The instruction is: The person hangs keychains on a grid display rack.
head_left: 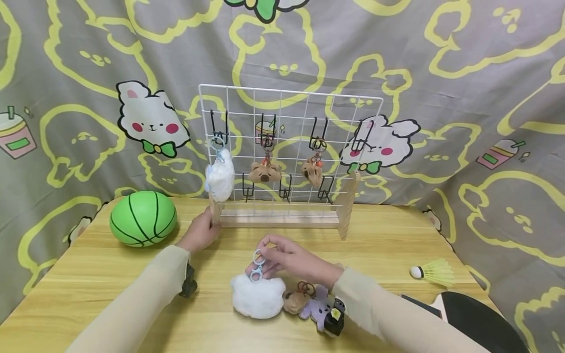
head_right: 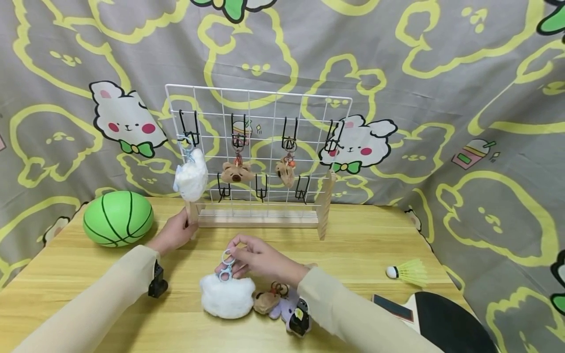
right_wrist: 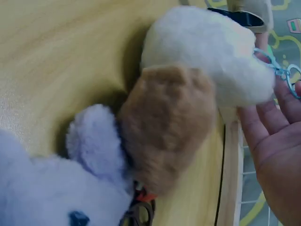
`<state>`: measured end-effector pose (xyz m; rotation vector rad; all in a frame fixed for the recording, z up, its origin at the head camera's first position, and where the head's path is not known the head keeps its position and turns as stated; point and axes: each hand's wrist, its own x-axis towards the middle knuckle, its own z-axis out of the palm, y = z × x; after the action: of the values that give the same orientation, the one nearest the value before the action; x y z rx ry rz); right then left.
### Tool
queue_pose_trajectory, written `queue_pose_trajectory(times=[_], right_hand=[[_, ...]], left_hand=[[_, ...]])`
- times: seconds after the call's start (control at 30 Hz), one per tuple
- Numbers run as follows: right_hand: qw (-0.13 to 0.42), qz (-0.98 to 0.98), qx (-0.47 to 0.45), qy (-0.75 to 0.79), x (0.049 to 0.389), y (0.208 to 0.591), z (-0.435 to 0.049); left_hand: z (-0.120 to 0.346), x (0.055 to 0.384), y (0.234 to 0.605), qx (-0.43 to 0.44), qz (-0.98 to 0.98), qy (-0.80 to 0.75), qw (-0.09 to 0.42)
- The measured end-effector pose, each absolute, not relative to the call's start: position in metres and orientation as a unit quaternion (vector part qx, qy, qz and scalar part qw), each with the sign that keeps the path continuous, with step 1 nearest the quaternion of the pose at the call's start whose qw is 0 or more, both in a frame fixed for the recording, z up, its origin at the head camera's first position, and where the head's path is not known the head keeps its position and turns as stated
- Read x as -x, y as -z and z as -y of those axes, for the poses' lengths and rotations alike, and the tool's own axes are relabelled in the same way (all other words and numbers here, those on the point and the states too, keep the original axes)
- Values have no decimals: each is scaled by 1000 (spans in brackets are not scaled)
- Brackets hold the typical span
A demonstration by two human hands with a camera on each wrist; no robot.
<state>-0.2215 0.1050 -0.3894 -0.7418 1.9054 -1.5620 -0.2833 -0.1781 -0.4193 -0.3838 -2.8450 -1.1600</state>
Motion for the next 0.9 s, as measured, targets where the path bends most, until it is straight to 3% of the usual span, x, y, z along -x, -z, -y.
queue_pose_trajectory(times=[0.2, 0.6, 0.9], right_hand=[[235, -709, 308, 590, 226, 381, -117], [74, -746, 350, 561, 233, 351, -145], [2, -758, 353, 549, 238, 322, -167]], left_hand=[[178, 283, 419, 117, 917, 380, 21], [175, 283, 419, 122, 916, 382, 25], [176, 282, 419, 121, 916, 380, 26]])
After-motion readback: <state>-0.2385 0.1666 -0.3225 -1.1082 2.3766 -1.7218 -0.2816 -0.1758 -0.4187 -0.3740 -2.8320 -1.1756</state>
